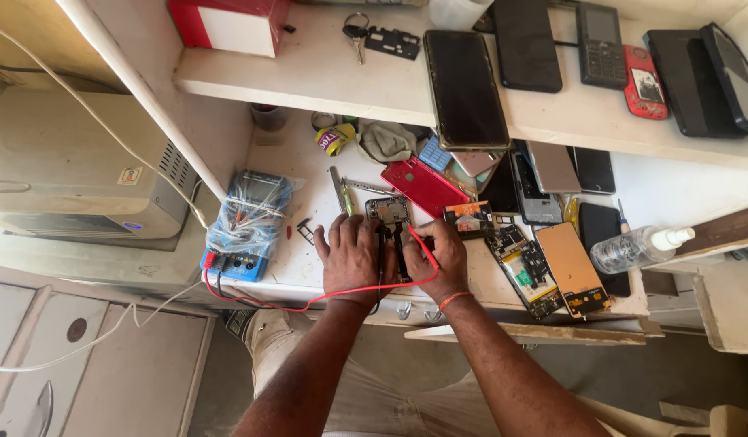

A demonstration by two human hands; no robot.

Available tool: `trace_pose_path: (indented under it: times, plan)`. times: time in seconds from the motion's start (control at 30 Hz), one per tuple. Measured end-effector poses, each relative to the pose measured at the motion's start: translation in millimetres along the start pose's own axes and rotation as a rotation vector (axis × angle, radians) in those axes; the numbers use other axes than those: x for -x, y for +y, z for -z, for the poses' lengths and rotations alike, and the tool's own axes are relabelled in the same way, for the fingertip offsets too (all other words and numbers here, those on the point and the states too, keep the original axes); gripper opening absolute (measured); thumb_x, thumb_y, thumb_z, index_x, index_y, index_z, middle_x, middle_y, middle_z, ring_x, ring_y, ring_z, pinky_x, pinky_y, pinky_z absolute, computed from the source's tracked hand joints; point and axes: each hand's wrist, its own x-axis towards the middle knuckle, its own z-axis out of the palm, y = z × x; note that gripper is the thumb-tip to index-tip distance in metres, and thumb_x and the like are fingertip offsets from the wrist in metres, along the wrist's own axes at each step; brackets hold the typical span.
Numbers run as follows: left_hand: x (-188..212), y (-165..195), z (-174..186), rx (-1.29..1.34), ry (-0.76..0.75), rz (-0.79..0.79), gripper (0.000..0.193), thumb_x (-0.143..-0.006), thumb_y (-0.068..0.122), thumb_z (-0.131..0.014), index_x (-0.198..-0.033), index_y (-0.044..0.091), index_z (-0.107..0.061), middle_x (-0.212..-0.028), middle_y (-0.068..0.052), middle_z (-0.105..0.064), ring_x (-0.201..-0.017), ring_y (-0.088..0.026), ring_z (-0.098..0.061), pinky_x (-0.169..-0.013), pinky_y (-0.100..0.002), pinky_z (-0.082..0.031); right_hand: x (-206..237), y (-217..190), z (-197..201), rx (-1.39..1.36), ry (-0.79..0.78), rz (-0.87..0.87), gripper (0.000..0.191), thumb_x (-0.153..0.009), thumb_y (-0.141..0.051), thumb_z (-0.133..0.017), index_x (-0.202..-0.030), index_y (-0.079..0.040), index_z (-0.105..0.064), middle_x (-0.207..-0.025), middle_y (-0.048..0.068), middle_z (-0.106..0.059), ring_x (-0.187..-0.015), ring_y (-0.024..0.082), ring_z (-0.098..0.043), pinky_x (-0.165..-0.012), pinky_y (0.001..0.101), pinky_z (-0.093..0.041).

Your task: The person sits at a repair bench and uses multimeter probes to test the contacts of a disassembled phone motherboard, repositioning the probes on different points of the board and adjusting the phone frame between measurements.

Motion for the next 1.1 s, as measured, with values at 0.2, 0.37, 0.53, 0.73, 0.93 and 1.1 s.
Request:
trace_pose_path:
  times: [0.2,0.37,0.53,0.73,0.93,1.1]
  plan:
    - [1,-2,-5,-0.001,0.003,-0.008,0.047,-0.084,0.038,-0.067,-0.123,0.011,-0.062,-0.131,-0.013,-0.055,-0.136,-0.035,-0.042,-0.115,-0.070,-0.019,2,3,-1,-0.030,0.037,0.037,0.015,-0.082,-0.005,-0.072,-0.094,-0.005,-0.063,-0.087,0.014,-0.069,-0.073,0.026,-0.070,-0.067,0.0360,-0.057]
    - [2,-1,-5,0.004,0.010,-0.004,0.046,-0.086,0.037,-0.066,-0.124,0.011,-0.062,-0.132,-0.014,-0.054,-0.137,-0.036,-0.042,-0.116,-0.070,-0.019,2,3,0,-0.009,0.031,-0.021,0.014,-0.081,-0.005,-0.072,-0.092,-0.004,-0.065,-0.084,0.014,-0.069,-0.068,0.023,-0.069,-0.064,0.0351,-0.056]
    - [2,1,-2,0.007,-0.001,0.004,0.046,-0.085,0.037,-0.066,-0.123,0.011,-0.063,-0.131,-0.015,-0.053,-0.135,-0.037,-0.042,-0.115,-0.070,-0.018,0,2,2,0.018,0.001,-0.051,0.015,-0.081,-0.006,-0.072,-0.094,-0.004,-0.064,-0.085,0.013,-0.070,-0.070,0.023,-0.070,-0.065,0.0348,-0.057]
    - [2,2,4,0.076,-0.011,-0.020,0.046,-0.082,0.032,-0.066,-0.121,0.008,-0.060,-0.133,-0.014,-0.054,-0.138,-0.035,-0.042,-0.116,-0.068,-0.018,8,-2,6,-0.115,0.046,-0.040,0.021,-0.091,-0.003,-0.063,-0.111,-0.005,-0.056,-0.091,0.010,-0.070,-0.078,0.021,-0.071,-0.072,0.0344,-0.058]
    - [2,4,4,0.087,-0.019,-0.025,0.039,-0.085,0.032,-0.067,-0.116,0.009,-0.060,-0.132,-0.013,-0.055,-0.139,-0.035,-0.043,-0.117,-0.067,-0.018,7,-3,8,0.011,0.024,0.019,0.021,-0.089,-0.001,-0.062,-0.110,-0.005,-0.061,-0.096,0.013,-0.068,-0.085,0.026,-0.070,-0.077,0.0373,-0.056]
    - [1,2,2,0.077,-0.025,-0.042,0.039,-0.082,0.031,-0.069,-0.112,0.009,-0.060,-0.129,-0.015,-0.055,-0.136,-0.035,-0.044,-0.116,-0.068,-0.019,3,-6,7,-0.011,-0.004,-0.054,0.017,-0.084,-0.002,-0.062,-0.101,-0.005,-0.063,-0.091,0.011,-0.069,-0.078,0.025,-0.070,-0.073,0.0355,-0.057]
